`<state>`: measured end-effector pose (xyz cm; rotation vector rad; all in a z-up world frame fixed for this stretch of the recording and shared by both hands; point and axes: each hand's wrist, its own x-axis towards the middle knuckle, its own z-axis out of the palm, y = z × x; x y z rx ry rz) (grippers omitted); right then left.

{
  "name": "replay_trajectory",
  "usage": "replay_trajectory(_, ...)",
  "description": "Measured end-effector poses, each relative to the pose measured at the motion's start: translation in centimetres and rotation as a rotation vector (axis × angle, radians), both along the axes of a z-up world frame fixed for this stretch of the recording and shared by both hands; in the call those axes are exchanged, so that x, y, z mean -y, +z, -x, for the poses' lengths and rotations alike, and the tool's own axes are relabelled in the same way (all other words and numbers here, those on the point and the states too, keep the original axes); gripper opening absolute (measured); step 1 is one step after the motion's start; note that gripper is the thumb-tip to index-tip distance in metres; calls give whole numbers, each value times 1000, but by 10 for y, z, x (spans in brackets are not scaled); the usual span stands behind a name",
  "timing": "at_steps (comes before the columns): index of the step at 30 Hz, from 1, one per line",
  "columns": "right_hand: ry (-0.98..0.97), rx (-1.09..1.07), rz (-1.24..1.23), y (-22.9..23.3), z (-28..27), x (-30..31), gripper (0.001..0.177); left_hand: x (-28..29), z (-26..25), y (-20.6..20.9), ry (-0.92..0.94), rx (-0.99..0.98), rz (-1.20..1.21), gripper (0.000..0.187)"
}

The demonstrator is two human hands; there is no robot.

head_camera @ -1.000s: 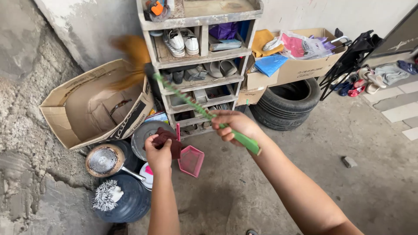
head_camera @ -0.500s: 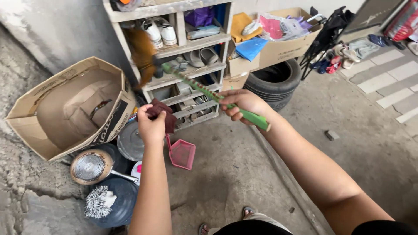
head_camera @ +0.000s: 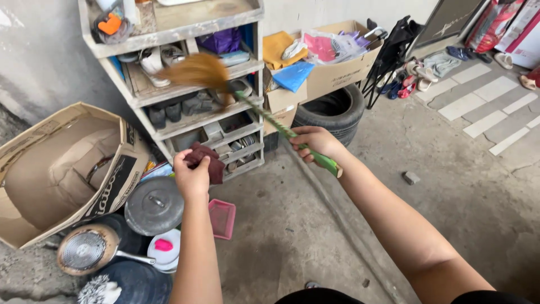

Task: Cleaning a utility shoe rack and washing the cleaning cloth.

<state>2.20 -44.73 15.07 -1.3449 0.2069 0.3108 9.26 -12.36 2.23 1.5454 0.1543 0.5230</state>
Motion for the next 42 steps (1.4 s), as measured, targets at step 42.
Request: replay_trajectory(42, 311, -79, -133, -28, 1, 16, 53, 14, 99, 11, 261, 80, 280, 45)
